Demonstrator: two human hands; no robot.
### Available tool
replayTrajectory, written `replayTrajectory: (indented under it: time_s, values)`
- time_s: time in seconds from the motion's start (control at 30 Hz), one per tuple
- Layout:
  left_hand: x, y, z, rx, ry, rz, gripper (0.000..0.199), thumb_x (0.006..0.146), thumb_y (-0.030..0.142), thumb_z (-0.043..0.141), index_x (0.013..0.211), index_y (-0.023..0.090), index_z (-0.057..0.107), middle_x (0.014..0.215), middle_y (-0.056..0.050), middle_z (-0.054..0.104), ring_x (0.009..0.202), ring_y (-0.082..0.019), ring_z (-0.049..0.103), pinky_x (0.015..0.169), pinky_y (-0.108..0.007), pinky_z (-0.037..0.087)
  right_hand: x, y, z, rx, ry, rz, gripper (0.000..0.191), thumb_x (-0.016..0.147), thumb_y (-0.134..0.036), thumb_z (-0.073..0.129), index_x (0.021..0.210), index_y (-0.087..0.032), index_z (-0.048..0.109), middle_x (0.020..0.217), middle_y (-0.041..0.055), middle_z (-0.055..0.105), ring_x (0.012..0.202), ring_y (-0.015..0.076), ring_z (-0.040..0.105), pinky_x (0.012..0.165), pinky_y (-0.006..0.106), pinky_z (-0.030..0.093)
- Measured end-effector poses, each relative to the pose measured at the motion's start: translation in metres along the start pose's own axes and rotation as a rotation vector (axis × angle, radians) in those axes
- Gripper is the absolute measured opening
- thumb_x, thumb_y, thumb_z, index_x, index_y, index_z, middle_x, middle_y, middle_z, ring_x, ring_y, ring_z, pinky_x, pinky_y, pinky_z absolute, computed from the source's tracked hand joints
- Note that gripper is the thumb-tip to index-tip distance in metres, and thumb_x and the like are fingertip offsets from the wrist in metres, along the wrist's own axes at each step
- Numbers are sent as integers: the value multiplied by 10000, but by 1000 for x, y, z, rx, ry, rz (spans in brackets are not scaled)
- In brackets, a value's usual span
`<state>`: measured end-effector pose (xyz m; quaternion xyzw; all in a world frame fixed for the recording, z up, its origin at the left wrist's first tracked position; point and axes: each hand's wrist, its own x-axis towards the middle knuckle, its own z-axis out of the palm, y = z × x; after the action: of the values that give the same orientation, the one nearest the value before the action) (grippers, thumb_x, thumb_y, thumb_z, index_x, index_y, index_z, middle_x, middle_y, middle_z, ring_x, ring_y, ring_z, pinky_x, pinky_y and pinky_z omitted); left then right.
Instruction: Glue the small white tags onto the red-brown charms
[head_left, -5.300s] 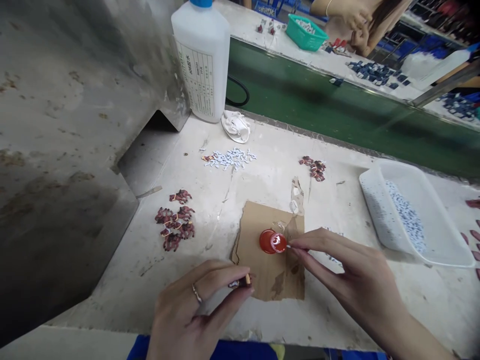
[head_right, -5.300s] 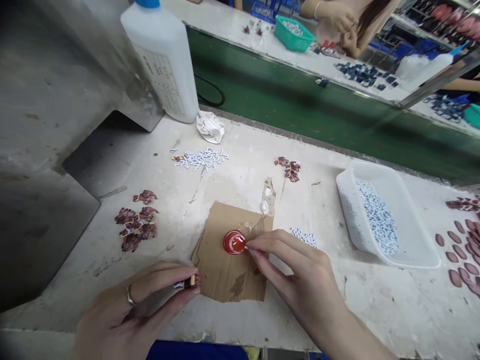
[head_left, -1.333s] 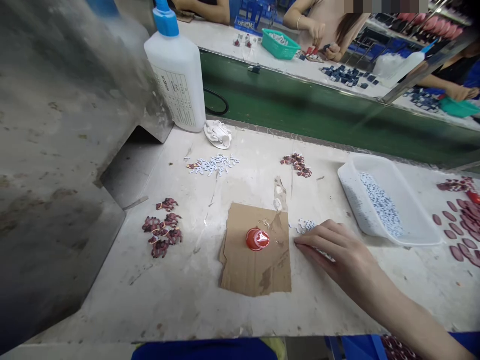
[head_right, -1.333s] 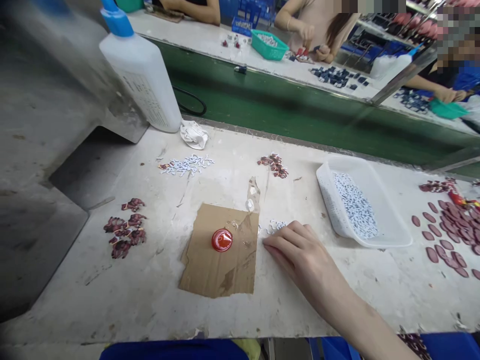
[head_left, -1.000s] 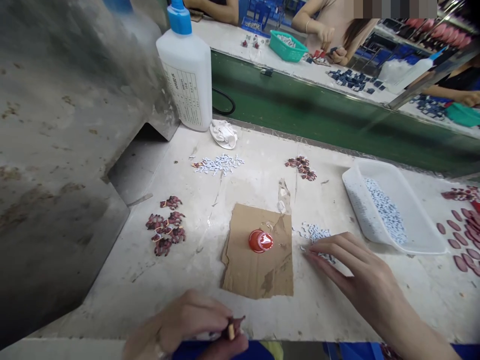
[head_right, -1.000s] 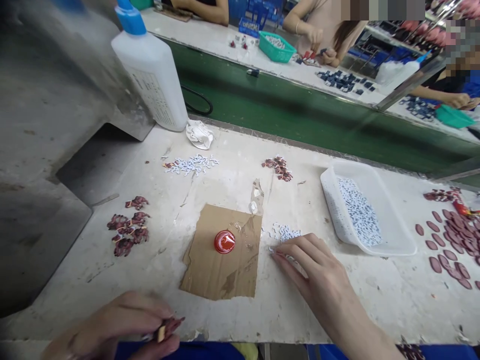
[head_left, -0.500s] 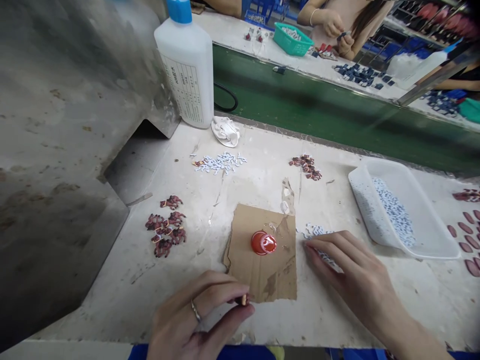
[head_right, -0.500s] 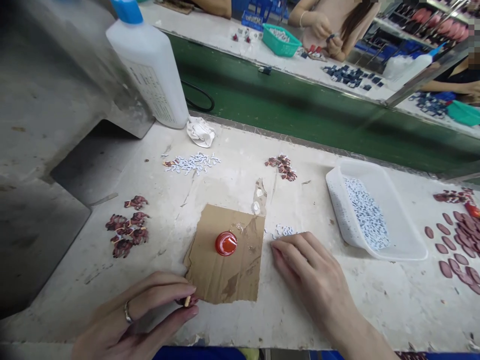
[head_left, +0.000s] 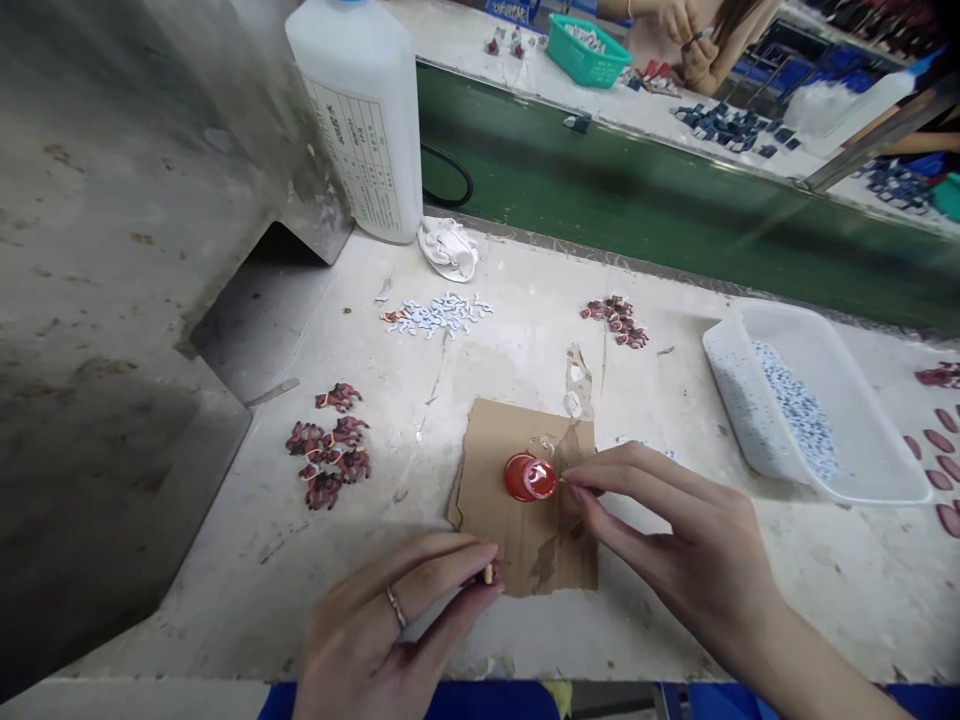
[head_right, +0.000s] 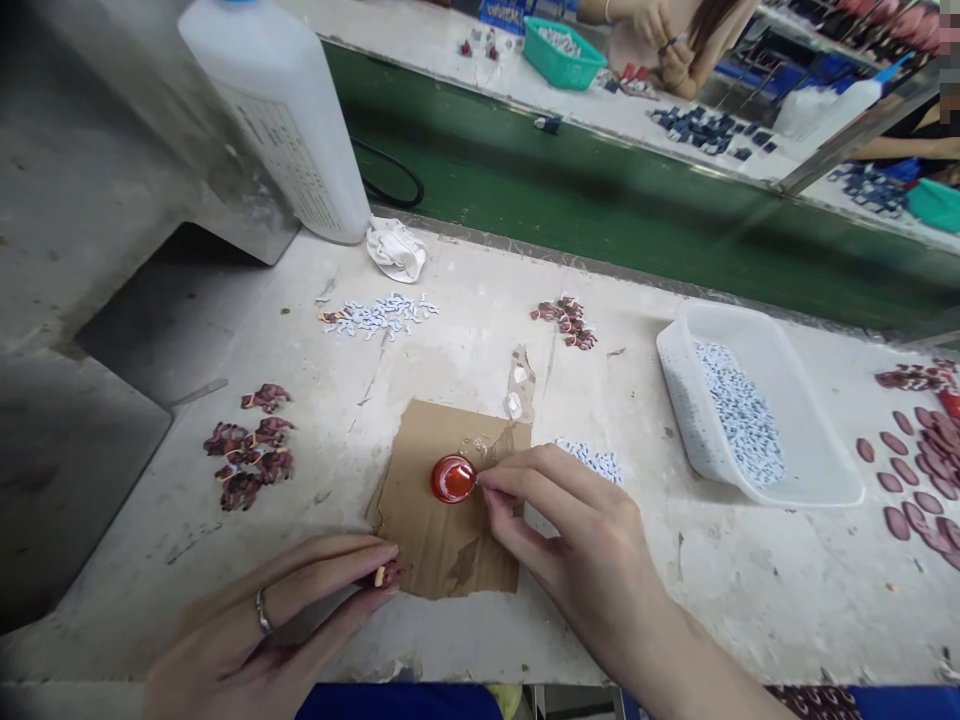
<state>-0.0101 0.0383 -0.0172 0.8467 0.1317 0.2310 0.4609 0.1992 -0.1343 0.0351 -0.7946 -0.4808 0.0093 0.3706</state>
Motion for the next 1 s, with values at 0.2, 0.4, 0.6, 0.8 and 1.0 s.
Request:
replayTrajectory:
  time_s: [0.2, 0.4, 0.6, 0.8, 1.0]
  values:
    - [7, 0, 3, -80, -20, 24, 265, 1122, 163, 757, 1322, 332, 790, 1140, 51, 874, 938, -91, 883, 932, -98, 701, -2, 1, 3, -23, -16, -34, 238, 1042, -101, 742, 1078, -316, 836, 964, -7, 912, 810, 187, 890, 724, 264, 760]
    - [9, 3, 4, -66, -17, 22, 172, 1156, 322, 765, 1326, 353, 764, 1132, 84, 872, 955, -48, 867, 993, -47, 649, -5, -11, -1, 40, 51, 36, 318, 1021, -96, 735, 1107, -387, 827, 950, -31, 910, 775, 214, 887, 644, 318, 762]
    - [14, 13, 7, -116, -38, 58, 150, 1150, 280, 772, 1295, 314, 753, 1096, 73, 868, 953, -49, 868, 990, -46, 645, -18, -33, 3, 267, -23, 105, 377, 982, -99, 744, 1126, -435, 833, 972, -39, 945, 817, 272, 928, 640, 353, 807]
    - [16, 16, 10, -180, -62, 30, 195, 1146, 247, 770, 1322, 329, 751, 1152, 78, 870, 1028, -55, 867, 1040, -59, 639, -22, -37, 11, 373, -35, 138, 366, 986, -106, 760, 1123, -433, 848, 985, -57, 947, 806, 255, 931, 644, 309, 804]
    - [14, 15, 13, -142, -28, 73, 154, 1152, 256, 763, 1297, 306, 764, 1112, 76, 875, 970, -53, 873, 1008, -60, 658, -25, -29, 10, 322, -116, 76, 380, 1025, -145, 760, 1252, -444, 819, 1043, -49, 941, 833, 212, 932, 711, 227, 795]
